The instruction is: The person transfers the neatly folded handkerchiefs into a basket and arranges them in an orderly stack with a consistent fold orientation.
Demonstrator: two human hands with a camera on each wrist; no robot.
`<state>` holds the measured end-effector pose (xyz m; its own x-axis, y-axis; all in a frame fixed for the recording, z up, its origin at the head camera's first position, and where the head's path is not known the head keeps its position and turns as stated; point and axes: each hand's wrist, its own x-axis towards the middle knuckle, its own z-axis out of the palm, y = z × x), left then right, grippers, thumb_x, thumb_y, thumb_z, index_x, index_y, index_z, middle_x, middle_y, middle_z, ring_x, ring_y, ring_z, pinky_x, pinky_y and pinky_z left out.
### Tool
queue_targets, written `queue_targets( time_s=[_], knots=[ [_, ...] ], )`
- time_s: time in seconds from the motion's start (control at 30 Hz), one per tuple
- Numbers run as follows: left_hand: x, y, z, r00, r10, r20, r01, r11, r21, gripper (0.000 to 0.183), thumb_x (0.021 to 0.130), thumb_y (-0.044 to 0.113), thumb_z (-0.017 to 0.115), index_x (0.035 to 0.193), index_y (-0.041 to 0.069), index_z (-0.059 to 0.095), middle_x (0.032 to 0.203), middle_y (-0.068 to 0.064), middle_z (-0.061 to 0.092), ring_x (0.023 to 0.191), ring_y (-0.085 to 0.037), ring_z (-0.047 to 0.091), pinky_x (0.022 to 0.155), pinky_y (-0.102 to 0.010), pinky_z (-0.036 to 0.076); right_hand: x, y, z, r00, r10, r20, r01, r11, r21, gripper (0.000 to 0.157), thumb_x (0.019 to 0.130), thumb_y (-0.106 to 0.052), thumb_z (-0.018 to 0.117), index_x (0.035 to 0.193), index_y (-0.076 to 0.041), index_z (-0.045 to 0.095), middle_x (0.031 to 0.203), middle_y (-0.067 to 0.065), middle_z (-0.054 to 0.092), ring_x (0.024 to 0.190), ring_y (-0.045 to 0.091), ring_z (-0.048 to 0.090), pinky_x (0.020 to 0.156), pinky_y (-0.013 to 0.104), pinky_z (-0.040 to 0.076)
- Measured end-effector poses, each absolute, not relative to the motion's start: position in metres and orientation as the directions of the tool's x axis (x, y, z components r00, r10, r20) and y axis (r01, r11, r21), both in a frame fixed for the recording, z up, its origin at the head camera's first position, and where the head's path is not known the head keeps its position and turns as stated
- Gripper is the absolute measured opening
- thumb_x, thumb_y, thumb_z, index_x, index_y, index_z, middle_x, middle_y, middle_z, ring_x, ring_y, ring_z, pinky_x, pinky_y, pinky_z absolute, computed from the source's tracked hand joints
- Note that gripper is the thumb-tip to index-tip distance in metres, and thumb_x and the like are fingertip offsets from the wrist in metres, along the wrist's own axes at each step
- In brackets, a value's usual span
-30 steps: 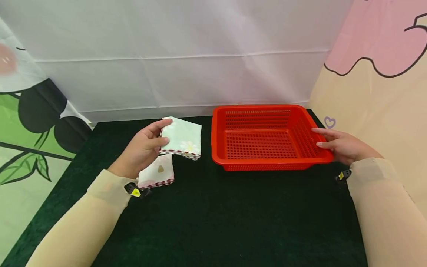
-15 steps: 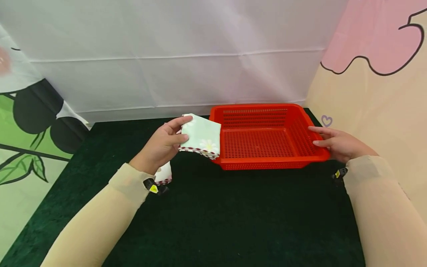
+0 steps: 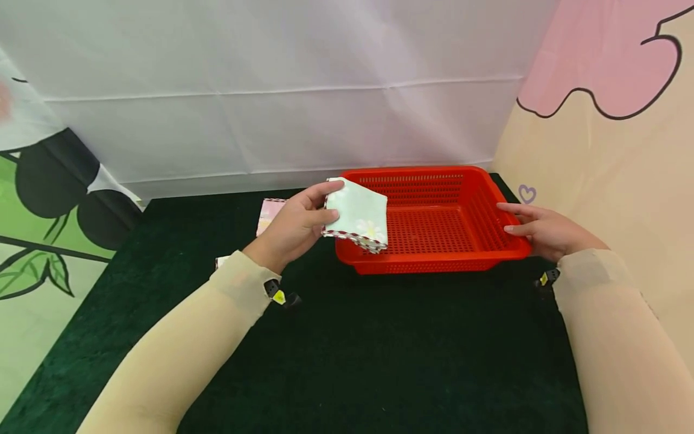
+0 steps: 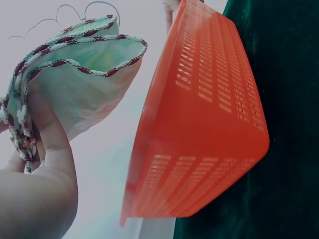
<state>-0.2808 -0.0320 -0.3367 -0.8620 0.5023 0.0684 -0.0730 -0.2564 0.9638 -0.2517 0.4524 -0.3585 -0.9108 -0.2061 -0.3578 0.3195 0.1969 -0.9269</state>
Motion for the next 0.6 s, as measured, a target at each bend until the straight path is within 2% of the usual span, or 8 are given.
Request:
queue_targets(
  time_s=[0.2,0.37,0.6],
  knots=[
    [-0.288,-0.011,-0.339,-0.874,0.486,0.012,-0.122,-0.242,0.963,0.056,0.098,-0.002,0.066,0.149,0.019,0.055,0.148,-0.002,0.045,0.13,-0.027,0.05,0.102,-0.037,0.052,-0.25,0.454,-0.358,-0.909,-0.214,-0.357,0.326,0.17,-0.93,0.049,0.107,-0.009,0.054,0.137,-0.047,0.061,0.124,-0.015,0.066,0.106,0.022,0.068,0.089,0.041,0.059],
    [-0.296,0.003,-0.342,-0.887,0.462,-0.02,-0.141,-0.23,0.963,0.054,0.098,0.0,0.067,0.146,0.021,0.058,0.148,0.0,0.047,0.128,-0.026,0.054,0.099,-0.037,0.054,-0.25,0.455,-0.359,-0.911,-0.21,-0.354,0.317,0.19,-0.929,0.049,0.108,-0.009,0.053,0.141,-0.045,0.057,0.124,-0.016,0.064,0.107,0.02,0.067,0.089,0.04,0.059],
    [-0.311,0.015,-0.341,-0.898,0.44,-0.013,-0.128,-0.233,0.964,0.052,0.098,0.002,0.068,0.147,0.017,0.058,0.14,-0.004,0.053,0.12,-0.025,0.06,0.095,-0.034,0.056,-0.251,0.452,-0.358,-0.912,-0.198,-0.36,0.319,0.211,-0.924,0.053,0.108,-0.01,0.053,0.151,-0.041,0.048,0.125,-0.017,0.062,0.108,0.018,0.066,0.09,0.039,0.059]
  ],
)
